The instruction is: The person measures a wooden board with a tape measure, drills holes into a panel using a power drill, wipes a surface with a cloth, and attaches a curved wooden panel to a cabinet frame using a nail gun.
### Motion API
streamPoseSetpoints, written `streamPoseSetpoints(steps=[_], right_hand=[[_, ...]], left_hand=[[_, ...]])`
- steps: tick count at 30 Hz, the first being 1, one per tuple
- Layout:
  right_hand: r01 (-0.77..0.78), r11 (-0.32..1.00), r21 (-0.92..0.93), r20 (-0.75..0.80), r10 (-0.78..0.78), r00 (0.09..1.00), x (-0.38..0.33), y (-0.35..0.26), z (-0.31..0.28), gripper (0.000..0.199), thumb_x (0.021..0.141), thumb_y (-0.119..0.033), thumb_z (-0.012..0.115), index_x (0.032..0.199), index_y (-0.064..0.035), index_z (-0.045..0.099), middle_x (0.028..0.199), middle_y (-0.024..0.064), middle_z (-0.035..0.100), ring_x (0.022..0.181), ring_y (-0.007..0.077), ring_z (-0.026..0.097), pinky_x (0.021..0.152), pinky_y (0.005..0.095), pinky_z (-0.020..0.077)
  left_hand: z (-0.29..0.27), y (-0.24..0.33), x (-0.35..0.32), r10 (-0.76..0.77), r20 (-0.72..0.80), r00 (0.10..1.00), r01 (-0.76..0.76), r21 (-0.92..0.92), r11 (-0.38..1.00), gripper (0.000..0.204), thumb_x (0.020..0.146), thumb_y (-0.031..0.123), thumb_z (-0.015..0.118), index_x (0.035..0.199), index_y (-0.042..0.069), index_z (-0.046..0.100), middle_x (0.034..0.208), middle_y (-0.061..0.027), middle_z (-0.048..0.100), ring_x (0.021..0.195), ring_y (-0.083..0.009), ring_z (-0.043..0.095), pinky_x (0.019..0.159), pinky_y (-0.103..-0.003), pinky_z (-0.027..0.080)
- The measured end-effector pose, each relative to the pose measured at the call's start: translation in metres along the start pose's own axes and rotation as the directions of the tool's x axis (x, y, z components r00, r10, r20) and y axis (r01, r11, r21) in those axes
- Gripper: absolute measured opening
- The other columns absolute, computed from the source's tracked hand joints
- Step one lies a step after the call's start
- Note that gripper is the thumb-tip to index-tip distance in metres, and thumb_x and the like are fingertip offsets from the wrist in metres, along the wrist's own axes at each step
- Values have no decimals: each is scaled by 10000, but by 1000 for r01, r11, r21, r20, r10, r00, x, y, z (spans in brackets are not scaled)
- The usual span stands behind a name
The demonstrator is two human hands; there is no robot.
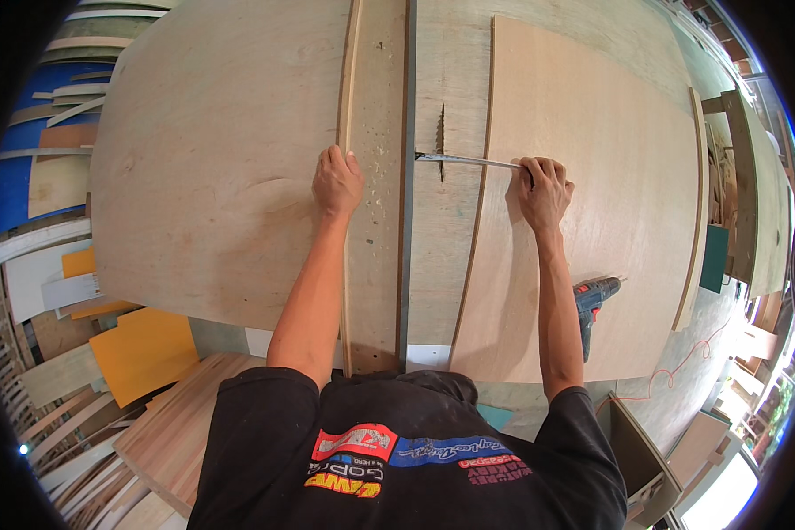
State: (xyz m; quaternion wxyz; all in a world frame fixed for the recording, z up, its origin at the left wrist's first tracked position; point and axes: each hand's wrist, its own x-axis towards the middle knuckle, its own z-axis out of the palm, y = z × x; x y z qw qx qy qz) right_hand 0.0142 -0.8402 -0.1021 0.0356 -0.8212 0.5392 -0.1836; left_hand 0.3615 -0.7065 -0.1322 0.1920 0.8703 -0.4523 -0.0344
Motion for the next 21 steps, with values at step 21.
streamPoseSetpoints(steps=[21], right_hand=[[-12, 1000, 12, 1, 12, 1000, 0, 0, 0, 121, 938, -284, 707, 1049, -254, 745, 1082, -75, 694, 1159, 189, 585, 917, 464, 432]], left_hand=[[-1, -1, 1, -22, 22, 1000, 23, -20, 1000, 292, 1026, 267, 543, 1091, -17, 540, 1077, -228, 625, 1002, -410, 655, 829, -508, 565]])
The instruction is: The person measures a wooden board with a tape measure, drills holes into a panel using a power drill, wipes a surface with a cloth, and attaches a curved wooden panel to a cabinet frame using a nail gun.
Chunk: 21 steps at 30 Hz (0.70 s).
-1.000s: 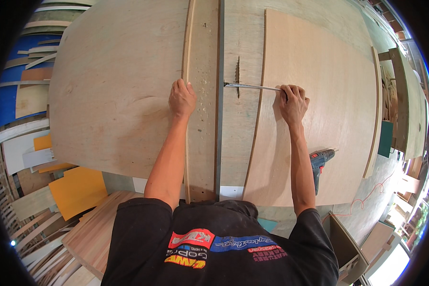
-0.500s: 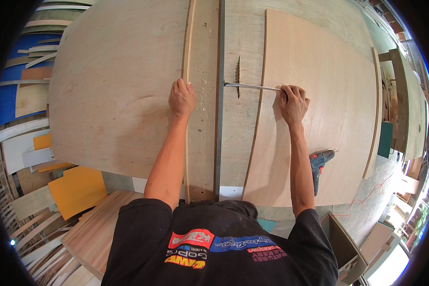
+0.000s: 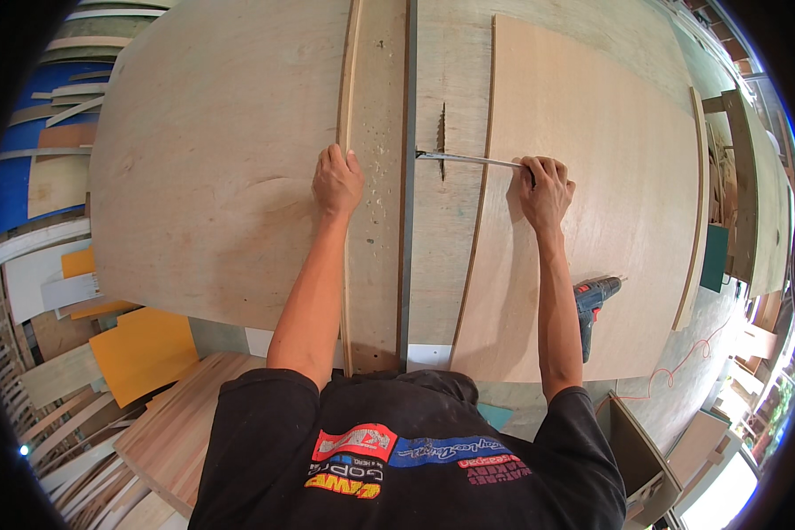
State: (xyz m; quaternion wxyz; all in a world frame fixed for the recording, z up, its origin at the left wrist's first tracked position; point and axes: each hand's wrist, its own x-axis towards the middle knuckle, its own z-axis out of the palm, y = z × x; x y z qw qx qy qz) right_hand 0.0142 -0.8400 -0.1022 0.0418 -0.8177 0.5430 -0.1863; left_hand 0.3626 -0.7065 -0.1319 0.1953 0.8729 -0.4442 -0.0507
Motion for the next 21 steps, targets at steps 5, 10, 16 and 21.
streamPoseSetpoints(steps=[5, 10, 16, 21], right_hand=[[-6, 1000, -5, 9, 6, 1000, 0, 0, 0, 123, 946, -290, 704, 1056, -254, 746, 1083, -75, 693, 1159, 185, 582, 924, 465, 432], [-5, 1000, -3, 12, 5, 1000, 0, 2, 2, 121, 950, -284, 702, 1059, -253, 747, 1083, -75, 694, 1162, 185, 580, 925, 467, 433], [-5, 1000, -1, 6, 5, 1000, 0, 0, 0, 121, 945, -286, 708, 1054, -250, 745, 1078, -75, 693, 1161, 184, 580, 925, 465, 434], [-6, 1000, 8, 1, 6, 1000, 0, -1, 0, 128, 934, -294, 717, 1050, -247, 743, 1077, -76, 692, 1162, 186, 580, 918, 467, 435]], left_hand=[[0, 0, 0, 1, -3, 1000, -1, -2, 1000, 294, 1022, 268, 546, 1091, -18, 542, 1079, -229, 626, 1005, -410, 655, 835, -507, 563], [1, 0, 0, 3, -14, 1000, -3, 0, 1000, 289, 1020, 267, 547, 1084, -15, 544, 1074, -224, 626, 1001, -405, 655, 834, -505, 562], [2, -1, 0, -14, 13, 1000, 14, -4, 1000, 290, 1022, 271, 546, 1077, -14, 543, 1065, -220, 625, 996, -400, 656, 822, -504, 564], [2, -1, 0, -1, -5, 1000, 1, 2, 1000, 289, 1025, 272, 544, 1073, -13, 544, 1061, -217, 626, 992, -396, 657, 821, -503, 564]])
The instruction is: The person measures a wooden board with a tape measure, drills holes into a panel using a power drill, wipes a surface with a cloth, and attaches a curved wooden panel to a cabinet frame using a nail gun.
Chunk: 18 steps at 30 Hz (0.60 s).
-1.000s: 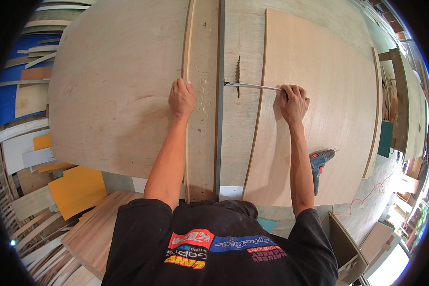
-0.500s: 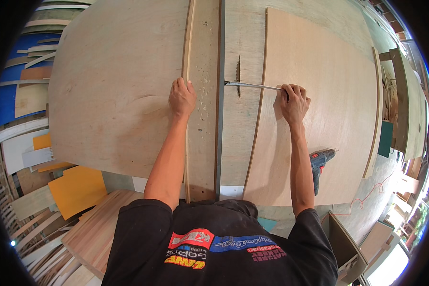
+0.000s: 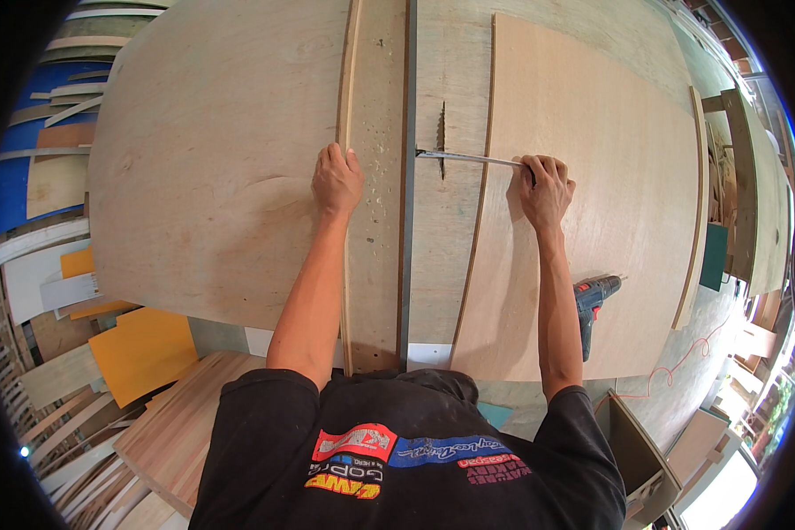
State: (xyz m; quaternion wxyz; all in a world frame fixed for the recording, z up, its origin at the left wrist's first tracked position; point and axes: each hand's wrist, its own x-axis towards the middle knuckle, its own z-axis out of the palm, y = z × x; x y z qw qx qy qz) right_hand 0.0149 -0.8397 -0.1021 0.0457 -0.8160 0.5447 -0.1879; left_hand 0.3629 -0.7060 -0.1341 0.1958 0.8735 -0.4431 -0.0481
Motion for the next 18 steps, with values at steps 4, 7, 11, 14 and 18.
streamPoseSetpoints(steps=[4, 7, 11, 14, 18], right_hand=[[-2, 1000, 2, 1, 2, 1000, 0, -1, -1, 127, 932, -295, 718, 1049, -251, 741, 1081, -77, 689, 1163, 190, 582, 913, 469, 436], [-3, 1000, -7, 8, 3, 1000, 0, 0, -1, 125, 931, -296, 717, 1047, -254, 740, 1082, -77, 687, 1163, 189, 583, 910, 469, 436], [4, 1000, 2, 33, -4, 999, 2, 2, -2, 123, 932, -297, 713, 1044, -253, 738, 1088, -74, 686, 1165, 188, 584, 904, 472, 434], [-12, 1000, 13, 63, 11, 998, 4, 0, -6, 121, 937, -298, 706, 1044, -250, 738, 1099, -72, 686, 1168, 192, 583, 897, 474, 434], [-15, 1000, 0, 77, 15, 997, 5, 0, -7, 119, 942, -291, 699, 1043, -244, 739, 1110, -71, 685, 1173, 195, 582, 894, 480, 433]], left_hand=[[-1, 1, 0, 8, -6, 1000, -8, 5, 1000, 290, 1023, 273, 548, 1071, -12, 545, 1058, -217, 627, 989, -397, 659, 820, -500, 566], [-1, 2, 0, 9, -18, 1000, -9, 5, 1000, 292, 1020, 274, 553, 1067, -14, 544, 1054, -219, 628, 984, -402, 659, 817, -499, 567], [0, 1, 0, 8, -24, 1000, -8, -2, 1000, 282, 1015, 263, 559, 1057, -15, 538, 1051, -222, 629, 978, -407, 658, 815, -503, 566], [0, 2, 0, 20, -35, 999, -20, -5, 1000, 275, 1013, 255, 564, 1053, -15, 536, 1051, -225, 628, 979, -409, 656, 815, -506, 565], [0, 1, 1, 34, -38, 999, -34, -14, 999, 270, 1015, 249, 565, 1059, -15, 536, 1049, -227, 626, 981, -411, 654, 810, -509, 564]])
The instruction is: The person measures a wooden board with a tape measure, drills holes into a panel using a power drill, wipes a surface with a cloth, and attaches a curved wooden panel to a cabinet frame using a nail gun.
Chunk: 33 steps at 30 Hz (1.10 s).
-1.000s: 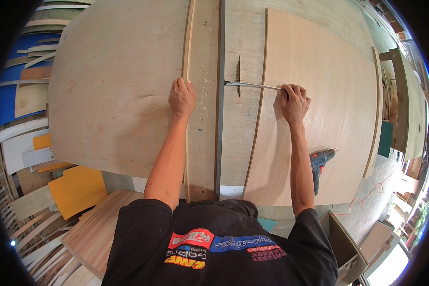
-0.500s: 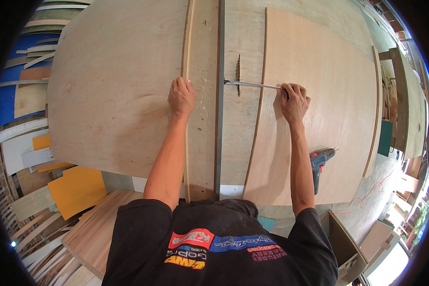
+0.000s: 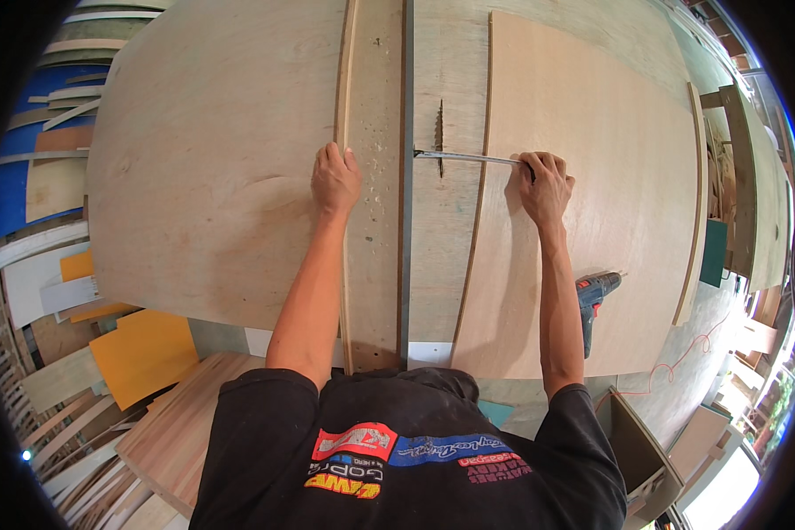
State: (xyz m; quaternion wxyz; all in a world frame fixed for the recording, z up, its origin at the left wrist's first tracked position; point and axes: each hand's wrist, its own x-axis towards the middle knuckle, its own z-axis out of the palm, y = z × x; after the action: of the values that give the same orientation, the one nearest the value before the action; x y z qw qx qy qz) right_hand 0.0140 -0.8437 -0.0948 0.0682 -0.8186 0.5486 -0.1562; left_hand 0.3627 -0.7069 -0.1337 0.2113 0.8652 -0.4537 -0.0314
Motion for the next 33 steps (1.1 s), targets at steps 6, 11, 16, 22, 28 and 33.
streamPoseSetpoints(steps=[6, 11, 16, 22, 28, 33], right_hand=[[-5, 1000, -4, 17, 5, 1000, -1, 1, 1, 141, 944, -288, 699, 1064, -231, 747, 1137, -69, 687, 1184, 192, 579, 913, 486, 435], [-4, 1000, -6, 1, 4, 1000, -2, 1, 3, 144, 941, -294, 705, 1063, -232, 749, 1130, -68, 690, 1183, 191, 581, 916, 487, 438], [-30, 1000, -3, 27, 30, 999, 0, -2, -2, 140, 938, -294, 706, 1060, -242, 751, 1123, -66, 694, 1183, 188, 583, 903, 478, 433], [-58, 998, 7, 77, 57, 995, 2, -3, -5, 142, 953, -284, 687, 1073, -233, 745, 1136, -72, 694, 1198, 202, 576, 888, 479, 420], [-56, 998, 2, 65, 56, 996, 2, -2, -2, 139, 941, -284, 684, 1055, -236, 748, 1131, -58, 692, 1184, 205, 585, 887, 485, 428], [-51, 999, 3, 65, 51, 997, 1, -2, -3, 137, 946, -283, 680, 1057, -241, 750, 1131, -62, 690, 1185, 200, 582, 892, 487, 426]], left_hand=[[1, 0, 0, -18, 25, 1000, 18, -1, 1000, 272, 1022, 247, 556, 1073, -20, 536, 1053, -230, 624, 983, -410, 654, 815, -508, 564], [0, 0, 0, -13, 18, 1000, 13, 5, 1000, 276, 1025, 247, 554, 1079, -23, 536, 1056, -235, 625, 979, -406, 657, 816, -503, 565], [3, -1, -2, -26, 27, 999, 26, 15, 1000, 295, 1025, 260, 566, 1066, -33, 566, 1035, -236, 645, 958, -404, 665, 818, -500, 564], [2, -4, -3, -25, 5, 1000, 25, -20, 999, 305, 1020, 259, 590, 1059, -42, 612, 1038, -237, 668, 951, -402, 672, 808, -497, 561], [0, -2, -4, 4, -13, 1000, -4, -16, 1000, 299, 1020, 256, 593, 1041, -42, 602, 1002, -231, 664, 924, -401, 671, 790, -492, 560], [0, 0, -4, 2, -19, 1000, -2, -26, 1000, 300, 1015, 257, 600, 1031, -43, 600, 985, -235, 660, 907, -406, 668, 779, -497, 556]])
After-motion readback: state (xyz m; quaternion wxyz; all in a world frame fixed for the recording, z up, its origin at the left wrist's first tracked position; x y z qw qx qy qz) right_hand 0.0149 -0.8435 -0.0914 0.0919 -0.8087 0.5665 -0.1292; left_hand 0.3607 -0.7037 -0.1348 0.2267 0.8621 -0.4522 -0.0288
